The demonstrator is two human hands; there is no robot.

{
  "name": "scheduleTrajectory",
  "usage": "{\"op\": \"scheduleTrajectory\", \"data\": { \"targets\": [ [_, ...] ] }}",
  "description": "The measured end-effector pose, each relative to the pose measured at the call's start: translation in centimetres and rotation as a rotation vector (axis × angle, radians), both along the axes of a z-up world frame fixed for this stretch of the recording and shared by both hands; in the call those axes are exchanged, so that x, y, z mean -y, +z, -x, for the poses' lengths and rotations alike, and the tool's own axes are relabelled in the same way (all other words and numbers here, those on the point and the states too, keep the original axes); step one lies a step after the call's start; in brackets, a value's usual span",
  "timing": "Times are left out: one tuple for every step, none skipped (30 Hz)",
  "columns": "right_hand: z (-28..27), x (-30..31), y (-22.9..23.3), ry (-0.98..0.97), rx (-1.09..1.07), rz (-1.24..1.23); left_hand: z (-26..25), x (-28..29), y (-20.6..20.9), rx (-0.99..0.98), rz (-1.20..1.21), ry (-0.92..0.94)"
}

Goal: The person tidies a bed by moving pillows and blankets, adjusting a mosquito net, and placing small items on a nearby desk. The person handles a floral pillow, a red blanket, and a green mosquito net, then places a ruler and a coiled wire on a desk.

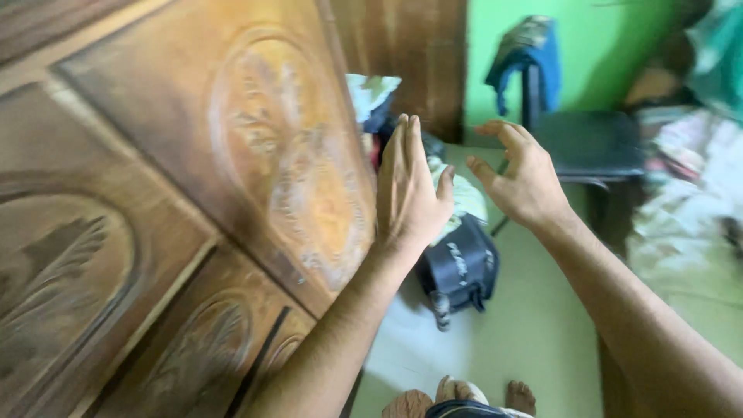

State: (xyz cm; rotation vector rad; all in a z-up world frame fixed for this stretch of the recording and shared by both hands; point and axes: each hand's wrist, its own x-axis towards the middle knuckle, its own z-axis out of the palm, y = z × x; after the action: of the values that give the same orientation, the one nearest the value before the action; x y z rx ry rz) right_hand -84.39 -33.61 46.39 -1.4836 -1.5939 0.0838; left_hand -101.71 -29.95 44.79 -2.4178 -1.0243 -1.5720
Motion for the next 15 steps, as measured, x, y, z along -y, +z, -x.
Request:
{"op": "scheduleTrajectory", "data": {
  "targets": [
    [-1.4, 0.8, -0.4, -0.045, -0.009, 0.005, -1.6, 0.1, -0.4, 0.002, 0.021, -0.045],
    [-2.8, 1.8, -0.8, -0.09, -0.017, 0.01, -3.3, 0.2, -0.7, 0.003, 0.042, -0.089],
    [-4.2, 2.8, -1.1, -0.134, -0.026, 0.011, -5.0, 0.5, -1.0, 0.003, 0.059, -0.133],
    [-5.5, 3.7, -1.4, -0.178, -0.021, 0.019, -6.6, 0.8, -1.3, -0.001, 0.081, -0.17],
    [-6.7, 4.4, -1.7, -0.221, -0.016, 0.027, -8.1, 1.0, -1.7, -0.006, 0.102, -0.206],
    [-7.8, 5.2, -2.0, -0.264, -0.011, 0.035, -9.6, 1.3, -2.1, -0.012, 0.122, -0.241],
    [-9.0, 6.1, -2.2, -0.304, -0.022, 0.05, -11.2, 1.7, -2.3, -0.02, 0.138, -0.277],
    [-10.3, 7.0, -2.4, -0.345, -0.034, 0.064, -12.8, 2.1, -2.6, -0.028, 0.154, -0.313],
    [-11.3, 7.7, -2.6, -0.382, -0.045, 0.078, -14.2, 2.3, -2.9, -0.036, 0.169, -0.346],
    [-12.4, 8.5, -2.8, -0.435, -0.058, 0.113, -15.7, 2.7, -3.2, -0.04, 0.166, -0.375],
    [-13.4, 9.3, -3.0, -0.487, -0.075, 0.147, -17.2, 3.2, -3.5, -0.046, 0.163, -0.403],
    [-14.5, 10.2, -3.2, -0.539, -0.093, 0.181, -18.7, 3.7, -3.8, -0.052, 0.16, -0.431],
    [-15.6, 11.0, -3.4, -0.561, -0.116, 0.189, -20.1, 4.2, -4.0, -0.062, 0.179, -0.46],
    [-16.7, 11.8, -3.6, -0.582, -0.138, 0.196, -21.5, 4.6, -4.3, -0.073, 0.198, -0.489],
    [-17.8, 12.4, -3.8, -0.597, -0.158, 0.203, -22.8, 5.0, -4.6, -0.082, 0.217, -0.51]
  ]
}}
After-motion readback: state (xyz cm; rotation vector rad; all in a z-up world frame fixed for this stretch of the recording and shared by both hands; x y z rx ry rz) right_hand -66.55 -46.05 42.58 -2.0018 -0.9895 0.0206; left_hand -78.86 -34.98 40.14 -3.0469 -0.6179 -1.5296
